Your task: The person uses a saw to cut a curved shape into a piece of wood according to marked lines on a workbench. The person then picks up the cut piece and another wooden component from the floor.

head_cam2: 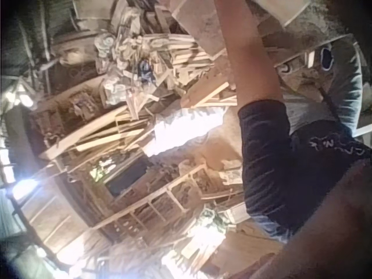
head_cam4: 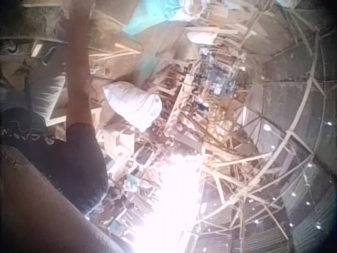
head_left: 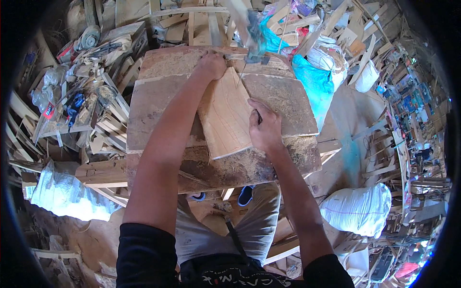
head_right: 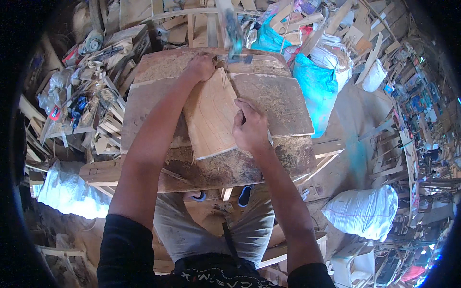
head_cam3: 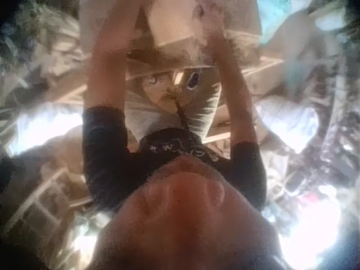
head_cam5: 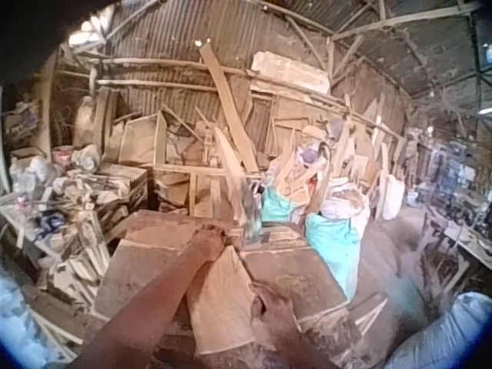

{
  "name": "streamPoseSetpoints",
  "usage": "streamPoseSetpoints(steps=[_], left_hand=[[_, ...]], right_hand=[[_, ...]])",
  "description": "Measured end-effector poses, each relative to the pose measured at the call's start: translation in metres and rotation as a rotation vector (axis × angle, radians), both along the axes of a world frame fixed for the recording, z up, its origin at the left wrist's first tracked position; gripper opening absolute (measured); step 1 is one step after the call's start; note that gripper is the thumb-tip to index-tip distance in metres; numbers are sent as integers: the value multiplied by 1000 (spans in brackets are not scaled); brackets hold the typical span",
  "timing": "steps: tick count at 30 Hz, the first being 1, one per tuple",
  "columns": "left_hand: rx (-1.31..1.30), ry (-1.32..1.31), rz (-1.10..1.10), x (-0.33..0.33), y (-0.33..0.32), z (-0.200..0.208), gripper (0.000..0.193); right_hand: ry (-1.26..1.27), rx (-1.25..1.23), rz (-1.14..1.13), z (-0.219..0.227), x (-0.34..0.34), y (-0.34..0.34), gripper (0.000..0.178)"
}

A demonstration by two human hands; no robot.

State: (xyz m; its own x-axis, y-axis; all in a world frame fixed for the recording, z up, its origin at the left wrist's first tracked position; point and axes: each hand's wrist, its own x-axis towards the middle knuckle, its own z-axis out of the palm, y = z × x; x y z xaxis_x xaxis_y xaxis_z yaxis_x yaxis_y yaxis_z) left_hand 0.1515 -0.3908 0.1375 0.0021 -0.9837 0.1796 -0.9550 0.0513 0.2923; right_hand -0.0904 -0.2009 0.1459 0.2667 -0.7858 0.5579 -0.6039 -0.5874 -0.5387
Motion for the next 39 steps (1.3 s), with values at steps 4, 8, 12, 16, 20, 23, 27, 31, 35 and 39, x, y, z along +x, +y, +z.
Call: streamPoseSetpoints(steps=[4,8,12,16,20,23,27,31,35,39], left_hand=[[-91,-88,-16,18,-9,-9,45],[76,24,-17,-5,-5,4,50],[43,-1,-24,2,-4,3,48],[31,16,-16,7,-7,2,48],[92,42,-50,-6,-7,7,48],[70,12,-31,11,-16,2,48],[95,-38,-22,5,-19,2,48],[-33,21,-2,-1,-15,-1,50],[17,25,4,8,-19,1,49],[56,3,-7,1,-16,8,47]], right_hand=[[-6,-17,12,2,10,-1,31],[21,-34,-18,0,0,-3,31],[8,-51,3,-3,4,-5,32],[0,6,-44,-2,10,-4,35],[58,-29,-118,-6,6,-7,38],[100,-5,-96,-8,14,-11,39],[83,17,-87,-9,13,-12,39],[91,24,-108,-7,11,-11,39],[47,48,-107,-2,21,-9,36],[68,80,-140,-5,19,-10,37]])
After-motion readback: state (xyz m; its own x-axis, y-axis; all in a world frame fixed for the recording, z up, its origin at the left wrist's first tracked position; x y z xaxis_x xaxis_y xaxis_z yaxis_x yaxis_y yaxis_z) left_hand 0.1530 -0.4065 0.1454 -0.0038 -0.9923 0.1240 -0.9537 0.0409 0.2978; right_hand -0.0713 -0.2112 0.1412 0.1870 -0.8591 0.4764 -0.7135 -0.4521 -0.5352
